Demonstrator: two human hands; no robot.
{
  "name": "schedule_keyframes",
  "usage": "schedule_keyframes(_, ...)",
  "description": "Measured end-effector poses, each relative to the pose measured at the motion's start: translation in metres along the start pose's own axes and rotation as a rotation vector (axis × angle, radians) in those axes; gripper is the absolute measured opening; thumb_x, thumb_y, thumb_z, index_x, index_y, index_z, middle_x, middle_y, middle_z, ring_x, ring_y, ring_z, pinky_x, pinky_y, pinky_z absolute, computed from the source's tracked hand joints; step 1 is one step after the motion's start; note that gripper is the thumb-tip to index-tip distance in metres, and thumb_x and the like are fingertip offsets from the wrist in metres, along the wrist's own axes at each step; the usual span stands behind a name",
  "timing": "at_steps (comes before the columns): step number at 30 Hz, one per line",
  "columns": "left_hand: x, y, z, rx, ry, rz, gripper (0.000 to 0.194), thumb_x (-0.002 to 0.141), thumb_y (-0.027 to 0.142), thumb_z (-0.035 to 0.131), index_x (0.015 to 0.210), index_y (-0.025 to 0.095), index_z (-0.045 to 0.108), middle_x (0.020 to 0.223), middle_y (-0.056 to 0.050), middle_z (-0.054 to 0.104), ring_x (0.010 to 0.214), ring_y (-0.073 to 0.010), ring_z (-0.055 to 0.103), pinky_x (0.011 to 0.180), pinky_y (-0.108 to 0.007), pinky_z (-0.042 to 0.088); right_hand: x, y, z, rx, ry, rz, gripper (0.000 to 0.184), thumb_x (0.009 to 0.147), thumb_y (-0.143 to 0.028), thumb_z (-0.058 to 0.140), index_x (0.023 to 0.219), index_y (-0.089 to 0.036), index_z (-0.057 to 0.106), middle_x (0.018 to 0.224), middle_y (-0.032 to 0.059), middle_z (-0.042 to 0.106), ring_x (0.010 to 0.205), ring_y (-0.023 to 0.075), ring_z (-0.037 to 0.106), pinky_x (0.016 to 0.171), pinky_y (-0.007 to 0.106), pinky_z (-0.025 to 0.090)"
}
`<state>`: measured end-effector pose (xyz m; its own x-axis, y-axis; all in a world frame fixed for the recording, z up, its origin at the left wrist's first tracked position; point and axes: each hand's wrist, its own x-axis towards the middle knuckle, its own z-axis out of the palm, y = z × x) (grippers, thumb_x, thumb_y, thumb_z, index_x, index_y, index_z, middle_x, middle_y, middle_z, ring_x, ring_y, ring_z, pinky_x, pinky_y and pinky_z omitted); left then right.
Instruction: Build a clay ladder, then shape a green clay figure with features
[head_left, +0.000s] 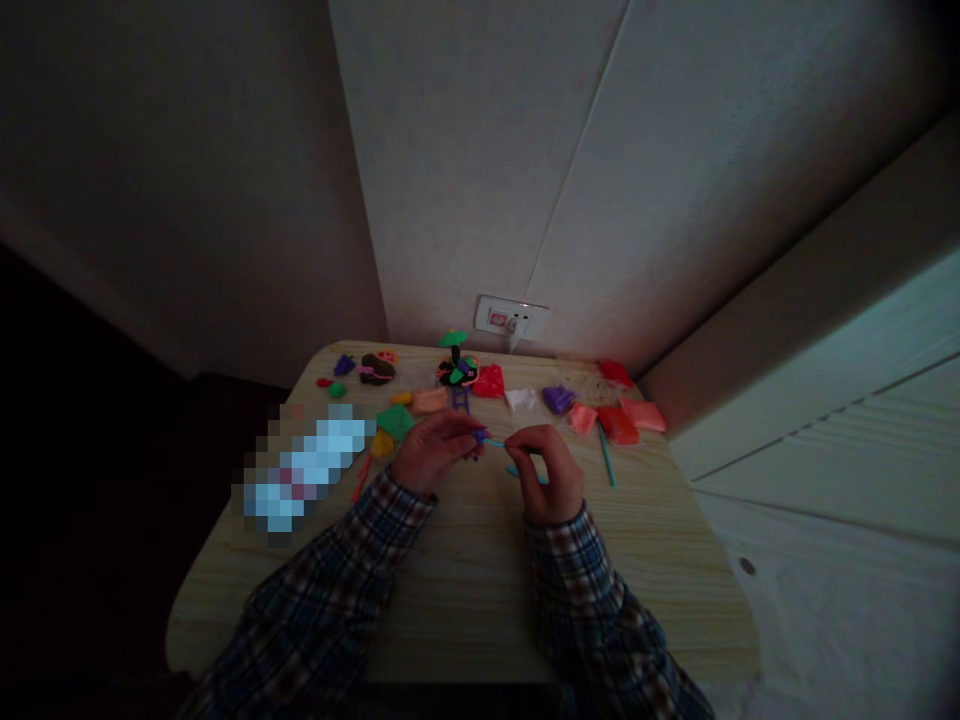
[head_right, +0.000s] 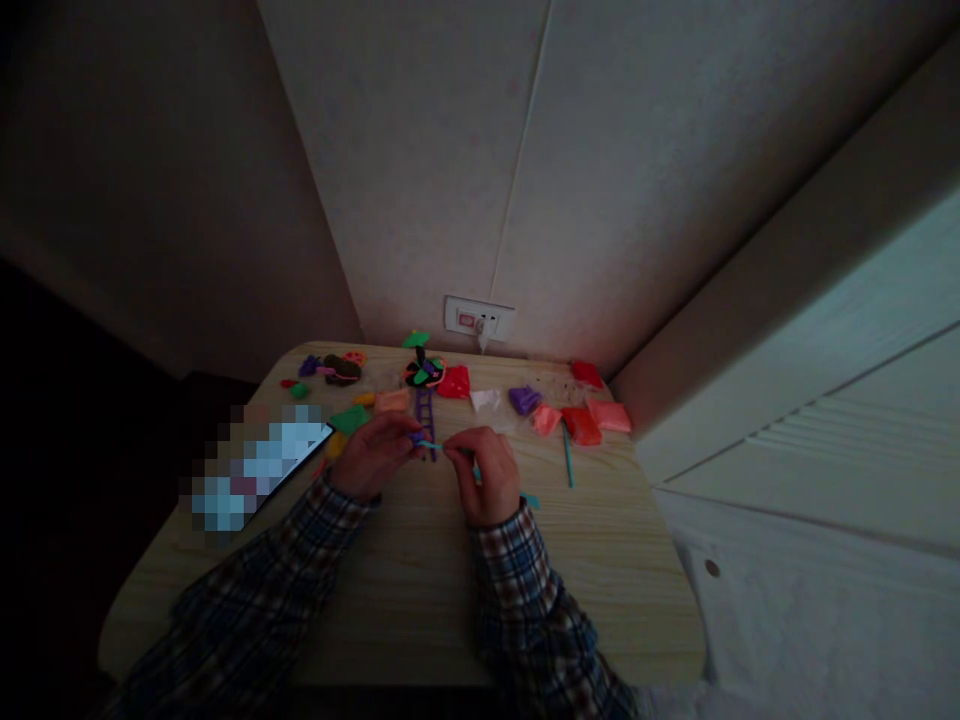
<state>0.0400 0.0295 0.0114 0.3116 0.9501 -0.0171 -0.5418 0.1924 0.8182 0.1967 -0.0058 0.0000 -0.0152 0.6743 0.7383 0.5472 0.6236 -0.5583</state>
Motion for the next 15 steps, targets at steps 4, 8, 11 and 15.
schedule_keyframes(4,0.0014,-0.0024,-0.0017,0.003,0.007,0.020,0.033,0.049,0.030,0.087,0.074,0.017,0.069,0.068,0.002,0.071,0.057,-0.0101,0.063,0.054,-0.020,0.050,0.0005,-0.0009,0.0004,-0.015,-0.001,0.012,0.008,0.086,-0.014,0.053,0.085,-0.020,0.058,0.075,0.0009,0.062,0.067,0.0136,0.056,0.062,0.029,0.044)
schedule_keyframes(8,0.0018,-0.0036,-0.0027,0.031,0.012,0.039,0.032,0.049,0.028,0.087,0.072,0.016,0.069,0.068,0.002,0.070,0.058,-0.0108,0.064,0.056,-0.021,0.052,0.0004,-0.0011,0.0010,-0.013,-0.014,0.012,0.009,0.085,-0.014,0.053,0.084,-0.020,0.059,0.076,0.0007,0.062,0.066,0.0130,0.056,0.062,0.029,0.044)
schedule_keyframes(11,0.0010,-0.0032,-0.0026,0.066,0.018,0.064,0.030,0.050,0.026,0.087,0.072,0.017,0.069,0.067,0.002,0.069,0.058,-0.0107,0.064,0.056,-0.021,0.052,0.0001,-0.0005,0.0008,-0.016,-0.017,0.021,0.008,0.086,-0.015,0.052,0.084,-0.020,0.059,0.076,0.0015,0.062,0.067,0.0138,0.056,0.062,0.029,0.044)
schedule_keyframes(15,-0.0012,-0.0003,-0.0005,0.147,0.034,0.124,0.024,0.054,0.023,0.085,0.070,0.016,0.069,0.068,0.001,0.069,0.058,-0.0118,0.064,0.057,-0.022,0.053,0.0000,0.0007,0.0004,-0.038,-0.024,0.027,0.008,0.086,-0.017,0.052,0.083,-0.020,0.059,0.075,0.0024,0.062,0.068,0.0148,0.057,0.062,0.030,0.045)
